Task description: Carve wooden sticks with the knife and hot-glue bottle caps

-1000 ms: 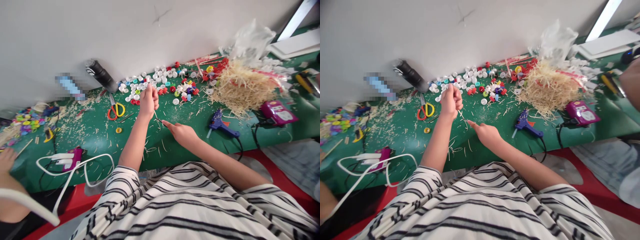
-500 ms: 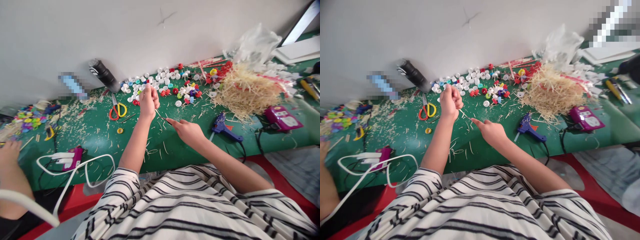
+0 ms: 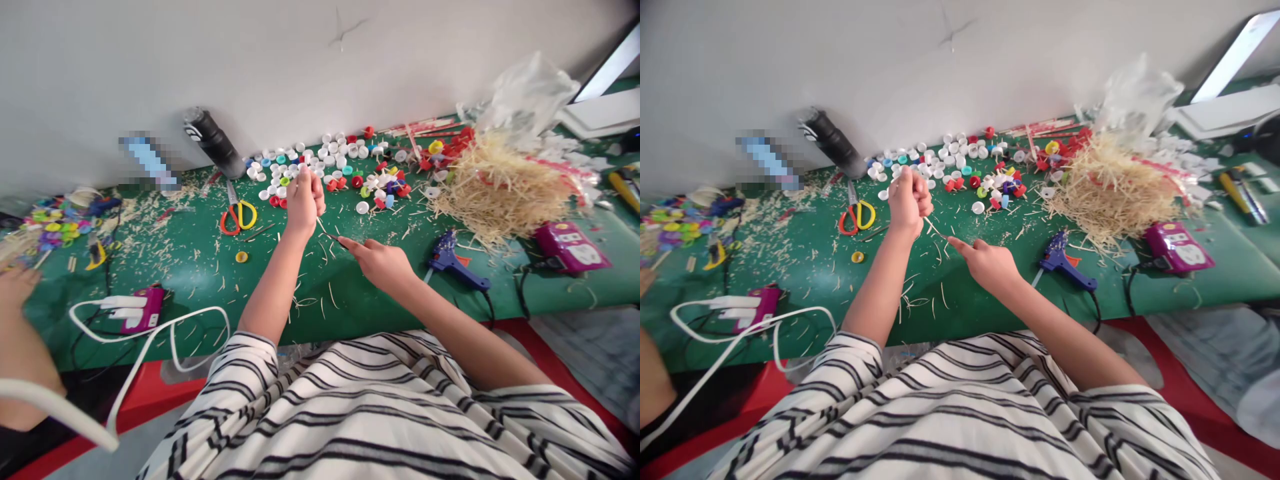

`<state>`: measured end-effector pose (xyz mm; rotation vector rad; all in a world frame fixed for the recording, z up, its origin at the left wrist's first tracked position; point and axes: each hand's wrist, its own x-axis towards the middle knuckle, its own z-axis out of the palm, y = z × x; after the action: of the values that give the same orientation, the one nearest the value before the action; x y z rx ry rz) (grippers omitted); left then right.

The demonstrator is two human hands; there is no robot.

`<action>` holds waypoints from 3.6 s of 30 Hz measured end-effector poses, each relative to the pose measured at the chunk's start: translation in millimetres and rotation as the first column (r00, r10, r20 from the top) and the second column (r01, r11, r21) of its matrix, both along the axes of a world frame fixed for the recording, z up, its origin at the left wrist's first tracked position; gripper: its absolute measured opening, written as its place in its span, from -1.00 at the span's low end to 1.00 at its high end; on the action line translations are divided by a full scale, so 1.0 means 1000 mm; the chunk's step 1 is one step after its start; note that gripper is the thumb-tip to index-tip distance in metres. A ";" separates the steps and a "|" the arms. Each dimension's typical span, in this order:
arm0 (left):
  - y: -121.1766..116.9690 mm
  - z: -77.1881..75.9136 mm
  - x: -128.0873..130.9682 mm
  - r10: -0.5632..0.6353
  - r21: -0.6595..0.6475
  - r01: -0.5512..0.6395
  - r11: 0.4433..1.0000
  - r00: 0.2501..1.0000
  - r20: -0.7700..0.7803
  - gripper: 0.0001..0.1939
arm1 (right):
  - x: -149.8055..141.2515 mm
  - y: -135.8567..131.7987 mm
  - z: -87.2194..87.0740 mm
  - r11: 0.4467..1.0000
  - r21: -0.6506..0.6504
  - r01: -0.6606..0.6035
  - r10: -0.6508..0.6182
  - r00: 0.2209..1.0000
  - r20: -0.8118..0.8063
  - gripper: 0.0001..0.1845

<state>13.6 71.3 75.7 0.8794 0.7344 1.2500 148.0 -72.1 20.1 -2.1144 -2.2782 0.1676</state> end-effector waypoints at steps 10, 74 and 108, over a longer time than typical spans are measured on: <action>0.009 -0.011 -0.003 0.060 0.041 -0.060 0.997 0.998 -0.009 -0.43 | 0.004 -0.003 0.013 0.979 0.205 -0.005 0.032 0.991 -0.131 -0.42; 0.010 -0.011 -0.003 0.002 0.085 0.013 0.996 0.985 -0.172 -0.46 | -0.004 0.023 -0.007 1.000 0.017 -0.020 0.021 0.996 -0.087 -0.45; 0.001 0.028 -0.021 -0.143 -0.184 0.194 0.964 0.956 0.256 -0.45 | 0.008 0.019 -0.030 0.973 0.185 0.137 0.023 0.742 -0.670 -0.42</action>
<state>-7.1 72.7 103.3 0.5935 0.5694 1.0822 155.7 -53.2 -9.6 -1.6320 -1.7021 0.5461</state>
